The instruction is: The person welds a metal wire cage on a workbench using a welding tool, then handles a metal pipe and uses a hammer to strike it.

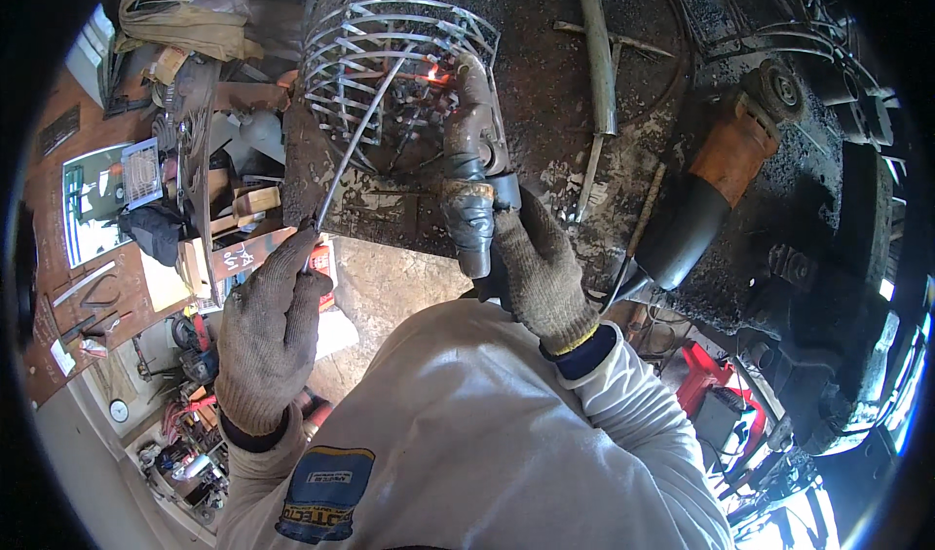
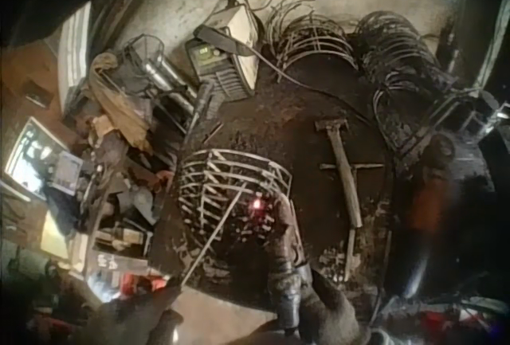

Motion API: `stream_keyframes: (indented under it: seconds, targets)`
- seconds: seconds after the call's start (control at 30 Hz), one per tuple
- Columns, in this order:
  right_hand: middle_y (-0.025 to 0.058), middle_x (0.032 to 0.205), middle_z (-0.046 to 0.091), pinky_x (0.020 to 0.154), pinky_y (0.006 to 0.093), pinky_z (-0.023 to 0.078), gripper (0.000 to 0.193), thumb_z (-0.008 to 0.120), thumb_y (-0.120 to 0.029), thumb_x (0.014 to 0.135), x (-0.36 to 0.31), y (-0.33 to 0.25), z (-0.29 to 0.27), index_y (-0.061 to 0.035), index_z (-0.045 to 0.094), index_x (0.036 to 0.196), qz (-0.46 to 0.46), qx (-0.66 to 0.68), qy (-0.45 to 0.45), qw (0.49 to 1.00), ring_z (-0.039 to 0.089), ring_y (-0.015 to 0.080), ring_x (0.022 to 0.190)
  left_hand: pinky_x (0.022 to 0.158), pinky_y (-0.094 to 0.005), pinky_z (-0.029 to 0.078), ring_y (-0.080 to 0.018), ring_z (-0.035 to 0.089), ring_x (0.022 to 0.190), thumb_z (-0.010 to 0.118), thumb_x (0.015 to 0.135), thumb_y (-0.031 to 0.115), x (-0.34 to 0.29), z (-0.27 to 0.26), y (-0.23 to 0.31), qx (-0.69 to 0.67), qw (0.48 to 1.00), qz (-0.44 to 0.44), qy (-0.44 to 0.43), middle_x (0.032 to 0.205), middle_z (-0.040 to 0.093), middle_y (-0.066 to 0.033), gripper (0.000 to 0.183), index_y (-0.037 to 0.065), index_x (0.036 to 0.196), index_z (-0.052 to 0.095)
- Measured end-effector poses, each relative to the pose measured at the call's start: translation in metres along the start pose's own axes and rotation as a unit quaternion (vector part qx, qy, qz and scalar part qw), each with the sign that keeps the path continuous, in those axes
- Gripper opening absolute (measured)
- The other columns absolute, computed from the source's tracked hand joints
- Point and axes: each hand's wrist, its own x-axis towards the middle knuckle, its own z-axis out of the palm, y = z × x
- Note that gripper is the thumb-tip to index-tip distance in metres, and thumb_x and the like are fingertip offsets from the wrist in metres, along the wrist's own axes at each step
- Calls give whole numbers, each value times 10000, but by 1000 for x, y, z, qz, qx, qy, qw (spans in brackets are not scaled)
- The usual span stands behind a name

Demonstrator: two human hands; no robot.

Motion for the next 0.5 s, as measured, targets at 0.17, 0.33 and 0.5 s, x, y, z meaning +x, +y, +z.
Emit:
stream_keyframes:
  seconds: [0.17,0.33,0.5]
  targets:
    - [135,1272,683,844,297,612,566,535,-384,1133,-1,-9,-1,11,467,1533,31,-19,-14,999,700,155,1061,815,-451,601,-401,742,941,685,960,34,-1,1,-2,-15,1000,14,5,1148,743,-237,399,9,1357,650]
    - [121,1251,691,835,293,608,557,530,-377,1136,-1,-14,2,-3,459,1543,33,-12,-24,999,707,147,1022,824,-450,606,-408,743,956,676,972,46,-1,1,-2,-11,1000,-1,-4,1156,740,-244,384,3,1353,651]
    - [102,1223,690,808,288,599,517,521,-349,1142,-1,-10,0,-5,472,1525,27,1,-29,999,703,133,982,819,-451,602,-414,734,960,672,971,51,0,0,-1,-9,1000,-9,-16,1142,739,-247,395,15,1363,646]
